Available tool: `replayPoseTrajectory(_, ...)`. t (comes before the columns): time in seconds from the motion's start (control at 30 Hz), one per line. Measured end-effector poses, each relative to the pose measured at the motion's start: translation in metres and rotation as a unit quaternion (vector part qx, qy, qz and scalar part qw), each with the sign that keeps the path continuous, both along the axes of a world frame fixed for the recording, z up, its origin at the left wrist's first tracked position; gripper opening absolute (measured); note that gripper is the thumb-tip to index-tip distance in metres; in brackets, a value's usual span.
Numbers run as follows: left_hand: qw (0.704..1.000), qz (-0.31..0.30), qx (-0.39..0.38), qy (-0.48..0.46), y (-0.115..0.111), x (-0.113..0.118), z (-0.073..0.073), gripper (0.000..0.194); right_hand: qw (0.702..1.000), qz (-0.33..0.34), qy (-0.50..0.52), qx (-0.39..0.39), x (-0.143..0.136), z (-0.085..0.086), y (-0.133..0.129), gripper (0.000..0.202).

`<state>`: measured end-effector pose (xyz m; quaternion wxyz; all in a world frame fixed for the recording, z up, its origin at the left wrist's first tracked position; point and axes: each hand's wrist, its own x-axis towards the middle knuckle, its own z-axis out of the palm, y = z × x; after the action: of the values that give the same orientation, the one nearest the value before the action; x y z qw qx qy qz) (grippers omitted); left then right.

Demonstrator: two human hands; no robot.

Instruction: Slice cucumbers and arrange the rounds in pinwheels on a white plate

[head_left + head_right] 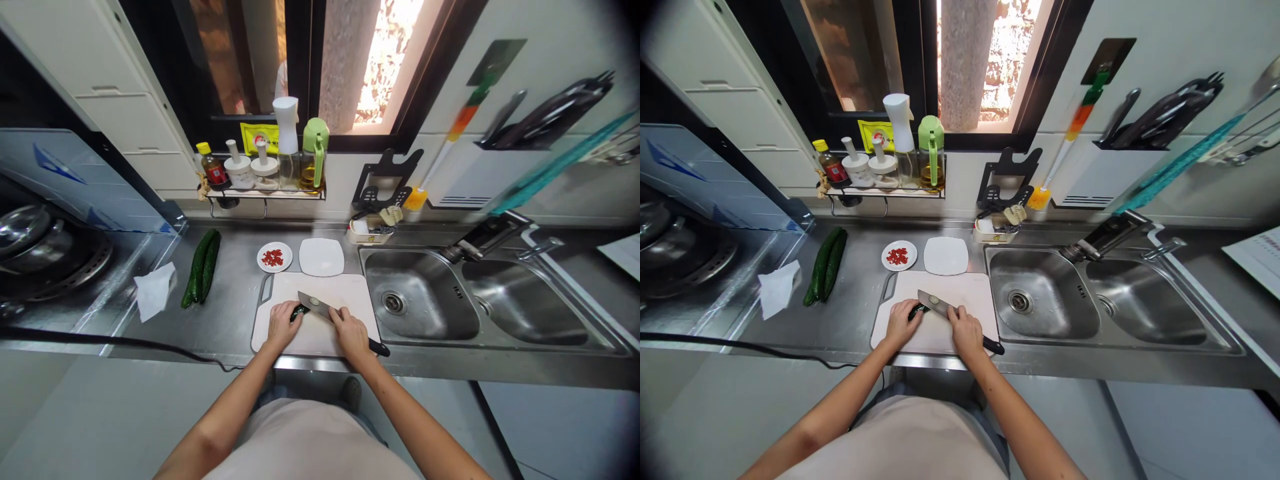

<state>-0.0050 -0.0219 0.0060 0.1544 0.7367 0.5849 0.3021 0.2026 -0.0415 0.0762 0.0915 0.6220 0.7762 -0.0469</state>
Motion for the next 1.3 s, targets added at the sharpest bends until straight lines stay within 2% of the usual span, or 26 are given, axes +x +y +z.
replayPoseTrajectory(0.1, 0.995, 0.087, 0.016, -0.054, 0.001, -0.001, 0.003, 0.022, 1.000, 0.000, -0.004, 0.017, 0.001, -0.001, 0.000, 0.039)
replayPoseTrajectory(0.17, 0.991, 0.110, 0.025, -0.075, 0.004, -0.001, 0.010, 0.024, 1.000, 0.002, -0.005, 0.028, 0.002, 0.000, 0.000, 0.038)
replayPoseTrajectory(0.23, 0.994, 0.084, 0.020, -0.073, 0.009, 0.001, 0.021, 0.027, 0.999, 0.010, -0.003, 0.038, 0.003, 0.002, 0.000, 0.037)
replayPoseTrajectory(0.43, 0.997, -0.051, -0.058, 0.001, 0.029, 0.010, 0.054, 0.030, 0.996, 0.052, 0.019, 0.073, 0.010, 0.008, 0.000, 0.036)
replayPoseTrajectory(0.63, 0.989, -0.108, -0.097, -0.019, 0.036, 0.017, 0.064, 0.019, 0.993, 0.062, 0.031, 0.095, 0.015, 0.008, -0.002, 0.036)
replayPoseTrajectory(0.7, 0.988, -0.102, -0.101, -0.050, 0.036, 0.021, 0.062, 0.014, 0.993, 0.061, 0.030, 0.099, 0.017, 0.006, -0.003, 0.035)
replayPoseTrajectory(0.77, 0.987, -0.071, -0.112, -0.095, 0.037, 0.023, 0.056, 0.010, 0.993, 0.058, 0.028, 0.101, 0.019, 0.003, -0.004, 0.035)
replayPoseTrajectory(0.9, 0.958, 0.057, -0.165, -0.227, 0.044, 0.015, 0.036, 0.016, 0.994, 0.035, 0.022, 0.097, 0.028, -0.004, -0.006, 0.037)
replayPoseTrajectory(0.97, 0.941, 0.133, -0.167, -0.261, 0.051, 0.005, 0.026, 0.016, 0.995, 0.017, 0.018, 0.095, 0.033, -0.008, -0.006, 0.036)
replayPoseTrajectory(1.03, 0.934, 0.197, -0.173, -0.245, 0.059, -0.006, 0.018, 0.016, 0.996, 0.001, 0.014, 0.092, 0.037, -0.010, -0.006, 0.036)
replayPoseTrajectory(1.13, 0.928, 0.257, -0.192, -0.188, 0.072, -0.020, 0.012, 0.015, 0.996, -0.020, 0.011, 0.086, 0.040, -0.012, -0.006, 0.036)
replayPoseTrajectory(1.3, 0.929, 0.289, -0.206, -0.107, 0.091, -0.026, 0.005, 0.013, 0.996, -0.046, 0.027, 0.076, 0.037, -0.012, -0.006, 0.036)
